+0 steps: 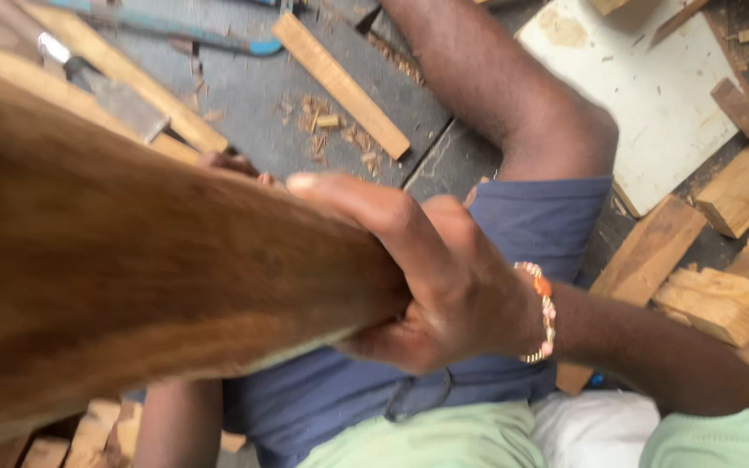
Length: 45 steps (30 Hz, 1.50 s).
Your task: The person uses a wooden mallet to strike a metal chisel against a block of wood to carve and shape it while sitting on the floor.
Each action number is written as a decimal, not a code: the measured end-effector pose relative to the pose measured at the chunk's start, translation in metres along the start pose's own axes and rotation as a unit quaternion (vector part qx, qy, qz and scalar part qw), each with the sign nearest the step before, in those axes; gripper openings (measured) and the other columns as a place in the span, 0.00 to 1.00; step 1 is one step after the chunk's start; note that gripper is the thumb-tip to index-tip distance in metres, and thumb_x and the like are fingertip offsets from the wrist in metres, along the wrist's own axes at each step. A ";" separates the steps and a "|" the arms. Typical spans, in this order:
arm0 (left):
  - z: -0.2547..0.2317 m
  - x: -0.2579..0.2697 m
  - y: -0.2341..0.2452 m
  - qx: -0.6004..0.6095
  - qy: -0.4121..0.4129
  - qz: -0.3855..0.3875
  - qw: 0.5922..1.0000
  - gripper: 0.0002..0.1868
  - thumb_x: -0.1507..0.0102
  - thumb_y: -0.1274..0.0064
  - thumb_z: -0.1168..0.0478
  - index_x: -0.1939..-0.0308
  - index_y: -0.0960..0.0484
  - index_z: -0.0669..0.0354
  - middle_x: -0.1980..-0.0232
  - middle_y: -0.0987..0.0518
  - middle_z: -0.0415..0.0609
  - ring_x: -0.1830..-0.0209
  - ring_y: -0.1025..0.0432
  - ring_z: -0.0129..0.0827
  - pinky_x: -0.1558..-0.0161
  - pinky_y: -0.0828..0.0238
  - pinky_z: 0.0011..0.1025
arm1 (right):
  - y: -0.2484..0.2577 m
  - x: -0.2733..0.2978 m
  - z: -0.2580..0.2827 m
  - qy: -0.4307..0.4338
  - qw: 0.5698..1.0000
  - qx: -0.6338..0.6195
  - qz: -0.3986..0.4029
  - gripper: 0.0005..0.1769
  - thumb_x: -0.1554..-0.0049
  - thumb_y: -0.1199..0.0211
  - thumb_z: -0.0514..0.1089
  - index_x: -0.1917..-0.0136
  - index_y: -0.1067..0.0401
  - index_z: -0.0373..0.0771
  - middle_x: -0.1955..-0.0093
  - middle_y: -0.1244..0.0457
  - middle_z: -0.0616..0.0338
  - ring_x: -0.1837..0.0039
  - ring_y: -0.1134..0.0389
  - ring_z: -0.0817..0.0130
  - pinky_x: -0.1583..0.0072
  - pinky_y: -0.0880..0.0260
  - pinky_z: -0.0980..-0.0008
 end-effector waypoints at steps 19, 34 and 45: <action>-0.036 -0.083 0.011 0.251 0.140 -0.115 0.951 0.06 0.31 0.44 0.69 0.58 0.27 0.62 0.72 0.24 0.46 0.75 0.26 0.28 0.77 0.29 0.26 | -0.100 0.092 -0.145 -0.350 0.909 -0.179 -0.136 0.29 0.40 0.31 0.48 0.34 0.42 0.34 0.54 0.37 0.51 0.59 0.34 0.68 0.61 0.30 0.67; -0.041 -0.082 -0.020 0.099 0.014 0.036 0.994 0.18 0.33 0.35 0.64 0.71 0.29 0.61 0.76 0.27 0.42 0.76 0.30 0.22 0.73 0.38 0.26 | -0.117 0.091 -0.158 -0.492 0.828 -0.250 -0.103 0.25 0.45 0.32 0.48 0.41 0.40 0.38 0.62 0.40 0.60 0.66 0.36 0.78 0.68 0.31 0.77; -0.028 -0.076 -0.027 0.131 -0.005 0.039 0.991 0.10 0.31 0.37 0.64 0.65 0.22 0.60 0.70 0.22 0.43 0.71 0.23 0.24 0.70 0.29 0.25 | -0.116 0.084 -0.156 -0.505 0.831 -0.209 -0.103 0.31 0.46 0.31 0.48 0.36 0.40 0.38 0.58 0.39 0.60 0.63 0.34 0.77 0.67 0.28 0.76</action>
Point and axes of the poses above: each hand's wrist, its own x-axis away from the middle knuckle, its own y-axis out of the back of the hand, z = x × y, the point moved 3 cm from there along -x, towards the middle knuckle
